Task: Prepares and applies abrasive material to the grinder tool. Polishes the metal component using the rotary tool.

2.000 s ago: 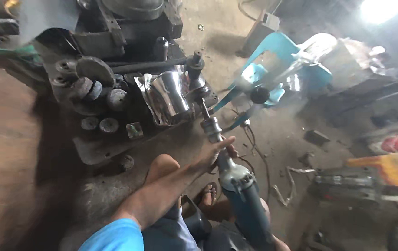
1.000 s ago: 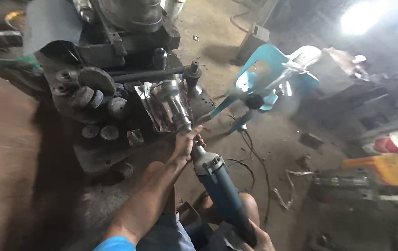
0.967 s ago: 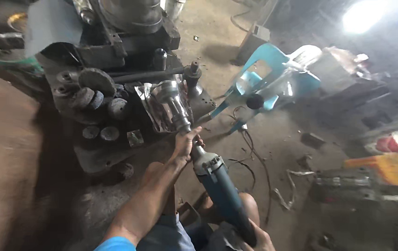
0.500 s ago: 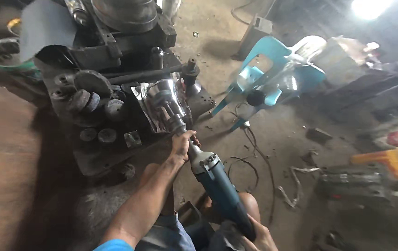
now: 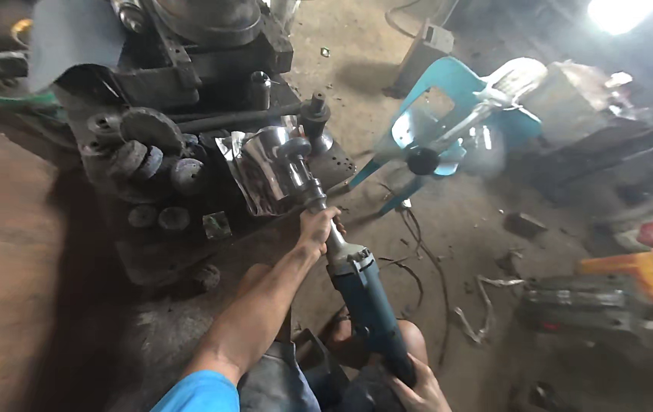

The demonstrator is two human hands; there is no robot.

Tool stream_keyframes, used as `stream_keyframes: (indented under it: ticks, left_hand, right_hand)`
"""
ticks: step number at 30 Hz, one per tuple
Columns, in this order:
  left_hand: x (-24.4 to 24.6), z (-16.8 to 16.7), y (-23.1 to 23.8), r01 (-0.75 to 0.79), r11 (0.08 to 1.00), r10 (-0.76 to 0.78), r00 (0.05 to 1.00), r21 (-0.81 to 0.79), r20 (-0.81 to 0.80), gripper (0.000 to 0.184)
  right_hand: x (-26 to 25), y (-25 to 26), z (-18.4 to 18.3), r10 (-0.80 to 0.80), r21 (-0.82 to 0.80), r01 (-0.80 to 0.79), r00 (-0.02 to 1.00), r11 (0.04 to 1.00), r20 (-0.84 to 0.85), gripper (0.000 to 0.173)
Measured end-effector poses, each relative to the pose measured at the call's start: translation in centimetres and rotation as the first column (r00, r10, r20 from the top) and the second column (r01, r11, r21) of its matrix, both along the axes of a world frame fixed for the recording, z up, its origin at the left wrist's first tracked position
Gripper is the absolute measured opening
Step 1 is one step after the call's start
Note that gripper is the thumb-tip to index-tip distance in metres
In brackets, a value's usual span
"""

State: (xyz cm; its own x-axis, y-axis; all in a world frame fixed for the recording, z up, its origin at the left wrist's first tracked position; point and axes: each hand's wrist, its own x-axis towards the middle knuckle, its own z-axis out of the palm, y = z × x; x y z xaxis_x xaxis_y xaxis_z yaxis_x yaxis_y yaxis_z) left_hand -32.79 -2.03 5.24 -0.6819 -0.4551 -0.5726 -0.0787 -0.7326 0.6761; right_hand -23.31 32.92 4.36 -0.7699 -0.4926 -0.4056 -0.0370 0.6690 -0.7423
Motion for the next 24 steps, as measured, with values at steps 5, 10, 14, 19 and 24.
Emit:
stream_keyframes:
  ticks: [5, 10, 14, 19, 24]
  left_hand:
    - [0.3, -0.2, -0.3, 0.004, 1.000, -0.004, 1.000, -0.006, -0.002, 0.022]
    - [2.8, -0.9, -0.7, -0.051, 0.999, 0.051, 0.997, -0.001, -0.052, 0.013]
    - [3.8, -2.0, -1.0, -0.069, 0.997, 0.072, 0.989, 0.021, -0.130, 0.005]
    - [2.9, -1.5, -0.5, -0.053, 0.998, 0.056, 0.992, 0.022, -0.116, 0.010]
    - [0.8, -0.9, 0.3, 0.015, 0.999, -0.015, 1.000, -0.030, -0.023, 0.020]
  right_hand:
    - [-0.2, -0.1, 0.2, 0.010, -0.037, -0.008, 0.999, 0.999, 0.038, 0.028]
    - [0.2, 0.0, 0.3, 0.080, 0.055, -0.078, 0.996, 0.995, -0.047, 0.037]
    - [0.4, 0.0, 0.5, 0.111, 0.151, -0.096, 0.989, 0.984, -0.100, 0.040]
    - [0.4, 0.3, -0.3, 0.072, 0.106, -0.064, 0.995, 0.992, -0.075, 0.040]
    - [-0.1, 0.4, -0.4, -0.018, 0.042, 0.017, 1.000, 0.999, 0.018, 0.033]
